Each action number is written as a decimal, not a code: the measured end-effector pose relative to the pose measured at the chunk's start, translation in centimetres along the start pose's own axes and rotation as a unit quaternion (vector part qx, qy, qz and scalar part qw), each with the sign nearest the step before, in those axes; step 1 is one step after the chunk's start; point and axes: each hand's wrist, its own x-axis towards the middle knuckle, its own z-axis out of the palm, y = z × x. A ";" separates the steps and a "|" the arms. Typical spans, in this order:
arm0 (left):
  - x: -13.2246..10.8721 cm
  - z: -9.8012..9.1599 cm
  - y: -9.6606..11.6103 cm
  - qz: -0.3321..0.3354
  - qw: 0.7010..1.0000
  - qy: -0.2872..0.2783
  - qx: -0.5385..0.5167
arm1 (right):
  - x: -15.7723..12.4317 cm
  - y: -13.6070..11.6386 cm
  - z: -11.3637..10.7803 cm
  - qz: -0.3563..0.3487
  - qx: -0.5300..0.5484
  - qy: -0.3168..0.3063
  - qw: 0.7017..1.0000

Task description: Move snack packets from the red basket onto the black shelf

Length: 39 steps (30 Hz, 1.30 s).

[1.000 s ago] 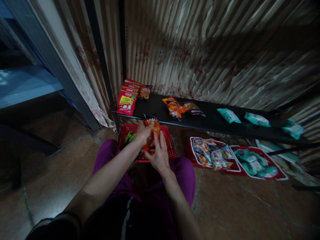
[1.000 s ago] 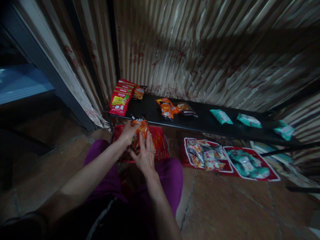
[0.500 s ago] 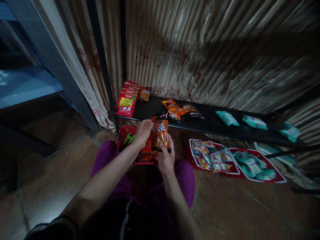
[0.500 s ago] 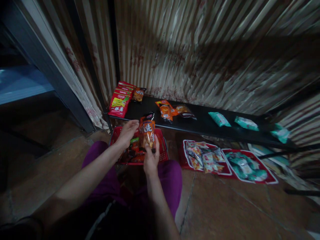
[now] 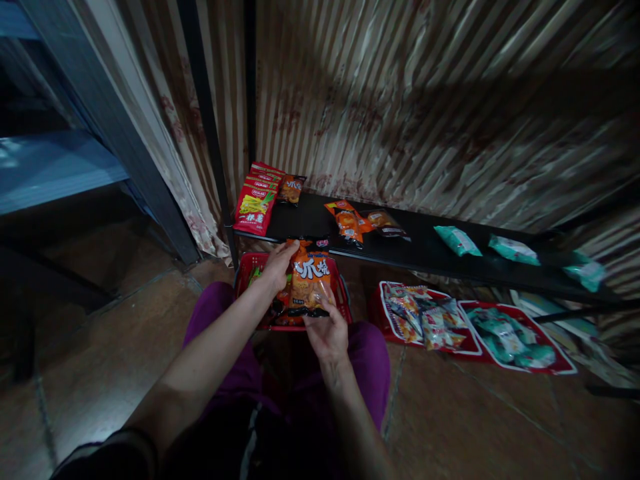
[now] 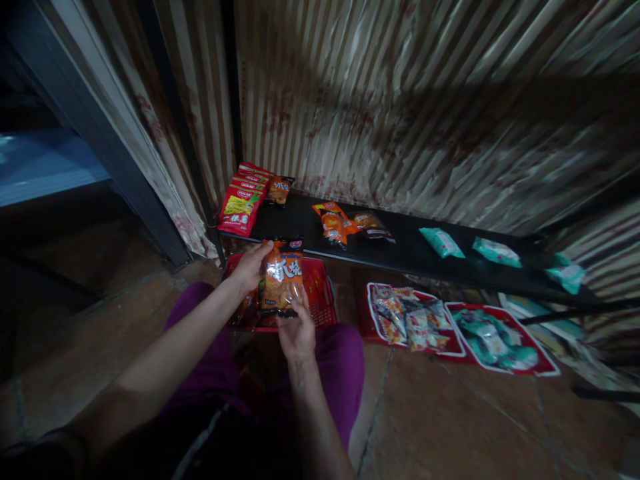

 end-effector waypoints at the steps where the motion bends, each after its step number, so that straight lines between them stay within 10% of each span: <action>1: -0.1 0.0 0.0 0.008 1.000 0.000 0.003 | 0.0 0.1 -0.2 0.002 -0.002 0.003 1.000; 12: -2.0 -0.2 -0.1 0.102 0.987 -0.052 0.114 | 4.0 -3.7 0.5 -0.092 -0.116 0.085 0.985; 23: -2.4 -0.9 -0.7 0.096 0.981 -0.083 0.147 | 4.4 -6.0 3.7 -0.027 -0.038 0.212 0.976; 39: -3.2 -3.1 -0.6 -0.087 0.972 -0.188 0.107 | 6.9 -5.7 1.8 -0.007 0.052 0.219 0.974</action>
